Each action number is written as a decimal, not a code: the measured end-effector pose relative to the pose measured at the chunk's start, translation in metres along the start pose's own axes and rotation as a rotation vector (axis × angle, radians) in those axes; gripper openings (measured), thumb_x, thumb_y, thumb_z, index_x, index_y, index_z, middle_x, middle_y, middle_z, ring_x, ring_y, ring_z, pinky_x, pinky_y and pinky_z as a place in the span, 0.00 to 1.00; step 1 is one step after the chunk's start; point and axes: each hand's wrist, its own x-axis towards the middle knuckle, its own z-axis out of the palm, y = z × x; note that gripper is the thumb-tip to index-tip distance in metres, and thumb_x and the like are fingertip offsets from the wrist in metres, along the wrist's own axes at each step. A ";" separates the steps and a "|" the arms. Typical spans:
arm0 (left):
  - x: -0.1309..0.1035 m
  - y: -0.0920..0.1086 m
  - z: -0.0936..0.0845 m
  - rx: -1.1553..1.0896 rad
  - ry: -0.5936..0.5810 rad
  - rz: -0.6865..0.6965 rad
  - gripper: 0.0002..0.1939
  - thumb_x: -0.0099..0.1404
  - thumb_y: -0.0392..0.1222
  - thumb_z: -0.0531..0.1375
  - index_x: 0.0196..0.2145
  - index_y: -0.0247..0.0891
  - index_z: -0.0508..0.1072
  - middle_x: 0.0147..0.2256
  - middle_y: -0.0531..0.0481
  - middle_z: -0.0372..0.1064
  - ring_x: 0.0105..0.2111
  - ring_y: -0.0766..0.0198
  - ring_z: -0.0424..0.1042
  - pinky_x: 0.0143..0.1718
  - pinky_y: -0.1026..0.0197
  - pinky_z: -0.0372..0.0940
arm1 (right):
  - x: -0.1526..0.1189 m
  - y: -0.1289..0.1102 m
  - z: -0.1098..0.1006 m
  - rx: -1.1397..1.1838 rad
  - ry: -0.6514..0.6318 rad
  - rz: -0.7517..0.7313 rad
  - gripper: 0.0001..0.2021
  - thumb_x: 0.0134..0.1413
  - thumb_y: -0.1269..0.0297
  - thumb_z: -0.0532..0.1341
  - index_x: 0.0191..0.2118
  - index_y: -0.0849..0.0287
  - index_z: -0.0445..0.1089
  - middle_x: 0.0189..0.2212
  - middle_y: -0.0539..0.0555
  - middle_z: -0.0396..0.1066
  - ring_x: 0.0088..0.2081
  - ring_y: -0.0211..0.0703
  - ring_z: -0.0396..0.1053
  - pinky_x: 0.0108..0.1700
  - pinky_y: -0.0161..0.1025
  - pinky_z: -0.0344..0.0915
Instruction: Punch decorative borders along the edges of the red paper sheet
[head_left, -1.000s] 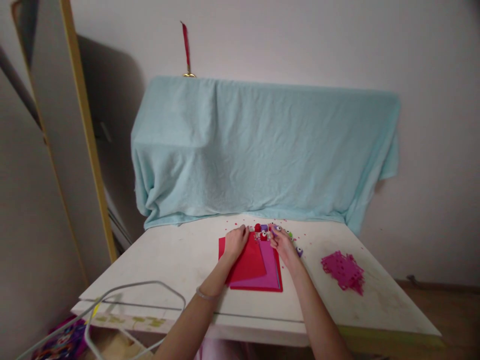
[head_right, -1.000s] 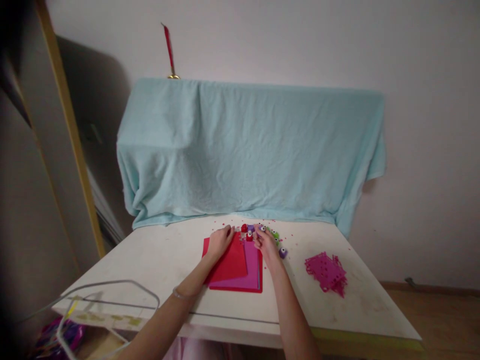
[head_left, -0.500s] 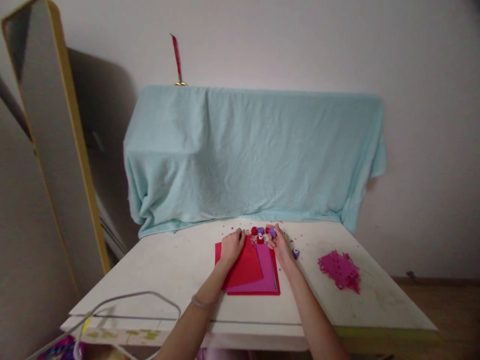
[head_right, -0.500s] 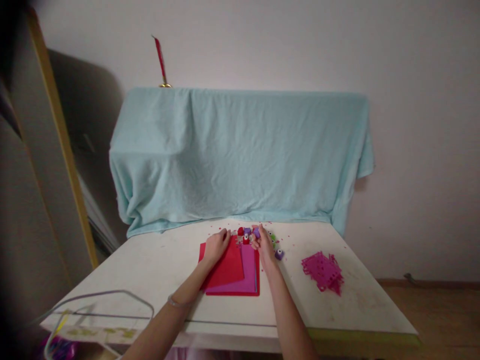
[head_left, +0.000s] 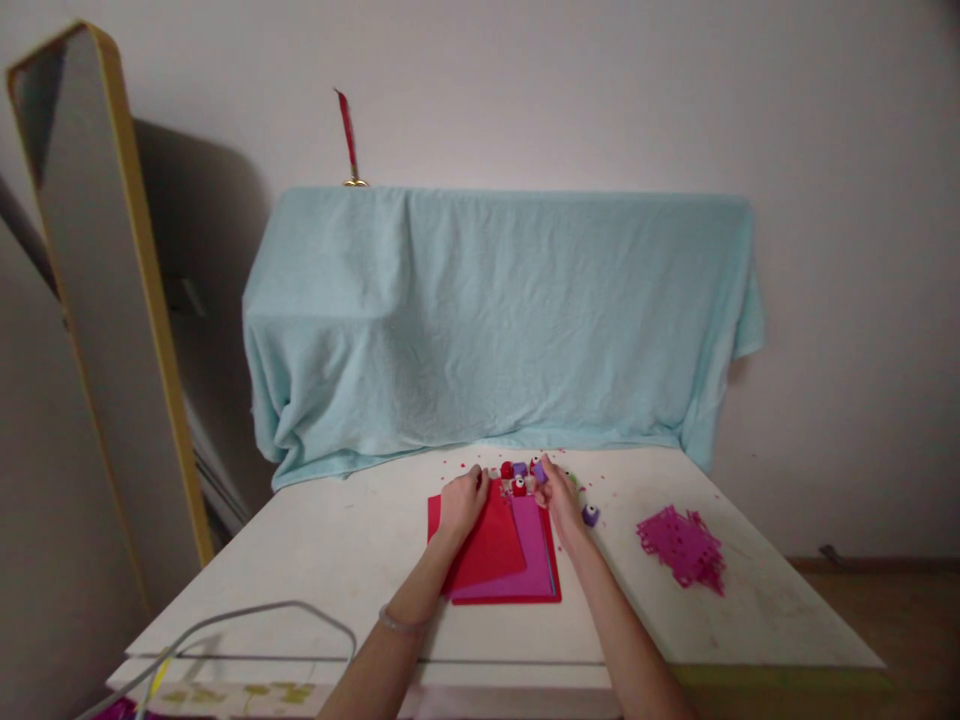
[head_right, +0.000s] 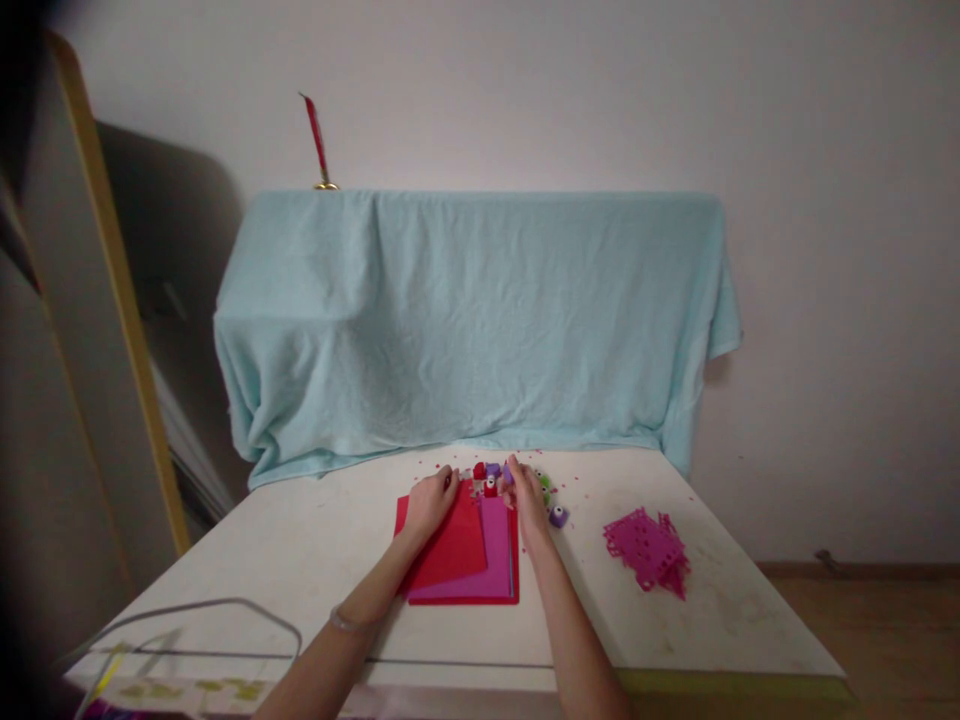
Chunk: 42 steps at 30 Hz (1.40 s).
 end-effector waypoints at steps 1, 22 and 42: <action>0.000 0.000 0.000 0.000 0.002 0.002 0.21 0.71 0.52 0.39 0.38 0.39 0.67 0.31 0.45 0.72 0.32 0.59 0.72 0.30 0.63 0.54 | 0.000 0.000 0.000 -0.019 -0.005 0.011 0.21 0.45 0.42 0.61 0.26 0.56 0.60 0.16 0.47 0.64 0.13 0.30 0.53 0.15 0.31 0.45; -0.001 0.004 -0.004 -0.002 -0.031 0.014 0.20 0.71 0.51 0.40 0.39 0.39 0.67 0.33 0.45 0.73 0.34 0.60 0.72 0.31 0.64 0.55 | 0.000 0.011 0.007 -0.199 -0.192 0.070 0.17 0.43 0.49 0.65 0.33 0.54 0.64 0.17 0.41 0.60 0.12 0.29 0.47 0.15 0.31 0.42; 0.003 -0.001 -0.003 -0.124 0.049 -0.083 0.19 0.71 0.51 0.42 0.38 0.40 0.67 0.30 0.47 0.72 0.31 0.62 0.72 0.29 0.65 0.52 | -0.011 0.006 0.021 -0.350 -0.243 -0.026 0.16 0.43 0.48 0.65 0.22 0.56 0.67 0.14 0.45 0.57 0.17 0.35 0.54 0.20 0.34 0.45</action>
